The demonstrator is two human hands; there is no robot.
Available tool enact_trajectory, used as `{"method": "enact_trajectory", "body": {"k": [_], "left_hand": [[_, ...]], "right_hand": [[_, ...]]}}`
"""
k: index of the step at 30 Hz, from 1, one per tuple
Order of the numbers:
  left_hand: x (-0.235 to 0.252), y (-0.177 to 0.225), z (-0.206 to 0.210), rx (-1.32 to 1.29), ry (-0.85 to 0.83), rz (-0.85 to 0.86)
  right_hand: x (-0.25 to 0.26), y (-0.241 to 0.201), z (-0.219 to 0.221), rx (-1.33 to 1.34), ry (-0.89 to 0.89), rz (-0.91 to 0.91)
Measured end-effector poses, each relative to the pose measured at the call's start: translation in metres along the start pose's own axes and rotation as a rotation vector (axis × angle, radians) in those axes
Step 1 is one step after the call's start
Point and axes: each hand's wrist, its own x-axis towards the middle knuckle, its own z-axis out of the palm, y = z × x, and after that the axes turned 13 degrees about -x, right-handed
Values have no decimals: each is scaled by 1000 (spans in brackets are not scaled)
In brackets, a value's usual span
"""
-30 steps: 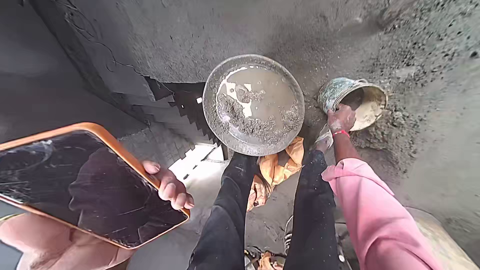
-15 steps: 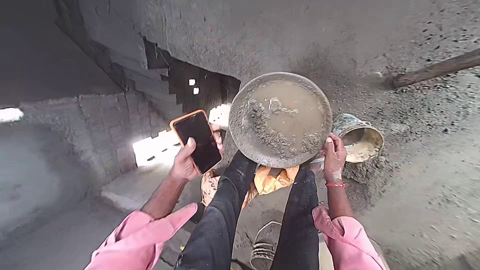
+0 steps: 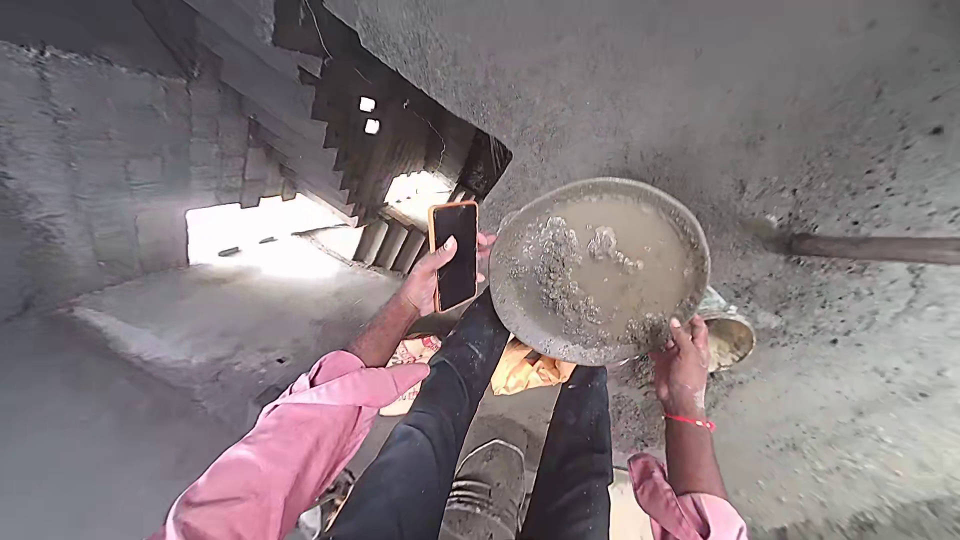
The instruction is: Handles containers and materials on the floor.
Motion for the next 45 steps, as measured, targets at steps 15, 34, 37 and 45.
{"method": "enact_trajectory", "body": {"k": [15,34,37,45], "left_hand": [[-3,-2,8,-70,32,-73],[-55,116,101,-225,56,157],[-32,149,106,-267,20,200],[60,232,82,-166,-103,224]], "right_hand": [[-7,-9,-18,-76,-57,49],[-46,-223,-15,-151,-247,-221],[-35,-260,6,-175,-249,-290],[27,-333,81,-268,-323,-391]]}}
